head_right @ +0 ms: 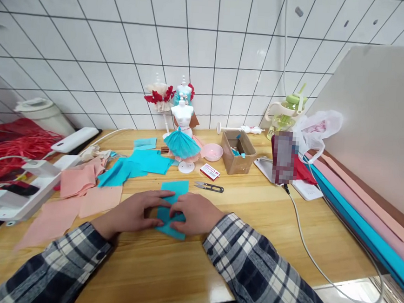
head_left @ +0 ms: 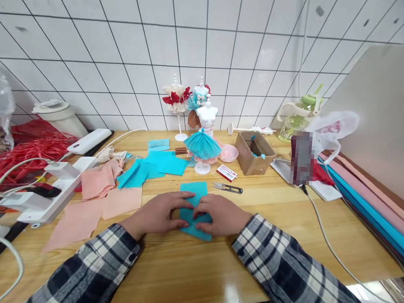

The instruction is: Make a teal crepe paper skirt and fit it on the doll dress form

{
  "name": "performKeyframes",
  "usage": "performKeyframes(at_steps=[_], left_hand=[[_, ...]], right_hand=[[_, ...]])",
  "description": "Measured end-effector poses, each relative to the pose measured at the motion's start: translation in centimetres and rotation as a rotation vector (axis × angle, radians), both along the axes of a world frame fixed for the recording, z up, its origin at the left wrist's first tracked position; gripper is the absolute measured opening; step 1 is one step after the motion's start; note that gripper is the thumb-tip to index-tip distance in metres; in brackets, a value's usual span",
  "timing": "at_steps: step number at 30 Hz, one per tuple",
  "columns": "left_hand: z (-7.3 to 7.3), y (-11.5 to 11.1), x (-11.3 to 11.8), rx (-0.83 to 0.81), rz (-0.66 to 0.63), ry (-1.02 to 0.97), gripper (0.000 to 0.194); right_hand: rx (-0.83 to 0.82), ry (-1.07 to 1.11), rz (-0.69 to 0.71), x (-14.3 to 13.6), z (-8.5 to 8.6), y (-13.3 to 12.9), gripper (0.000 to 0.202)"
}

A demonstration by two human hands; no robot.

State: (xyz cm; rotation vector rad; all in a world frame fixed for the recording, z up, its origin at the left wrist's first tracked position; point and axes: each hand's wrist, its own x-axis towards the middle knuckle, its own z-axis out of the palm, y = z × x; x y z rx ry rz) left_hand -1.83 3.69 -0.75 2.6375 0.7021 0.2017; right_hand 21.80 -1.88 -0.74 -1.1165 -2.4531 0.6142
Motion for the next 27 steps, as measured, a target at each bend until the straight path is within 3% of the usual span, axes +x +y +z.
performKeyframes(at_steps=[3, 7, 10, 13, 17, 22, 27], left_hand=[[0.3, 0.7, -0.8, 0.038, 0.083, 0.006, 0.054], [1.6, 0.6, -0.9, 0.078, 0.037, -0.095, 0.038], [2.3, -0.5, -0.1, -0.035, -0.051, -0.127, 0.038], [1.8, -1.2, 0.7, -0.079, -0.046, -0.065, 0.044], [0.6, -1.0, 1.1, -0.031, 0.017, -0.06, 0.016], [0.7, -0.7, 0.8, -0.058, 0.04, -0.086, 0.028], [0.8, -0.6, 0.6, 0.011, 0.102, -0.112, 0.026]], right_hand=[[-0.023, -0.114, -0.02, 0.0, 0.3, -0.2, 0.04], [0.001, -0.126, -0.033, 0.4, 0.4, 0.1, 0.055], [0.008, -0.104, -0.035, 0.5, 0.2, 0.3, 0.035], [-0.003, -0.061, -0.028, 0.4, -0.2, 0.6, 0.01], [-0.049, 0.012, -0.041, 0.4, -0.7, 1.3, 0.029], [-0.075, 0.019, -0.071, 0.4, -0.8, 1.4, 0.036], [-0.101, 0.022, -0.17, 0.2, -0.9, 1.5, 0.014]])
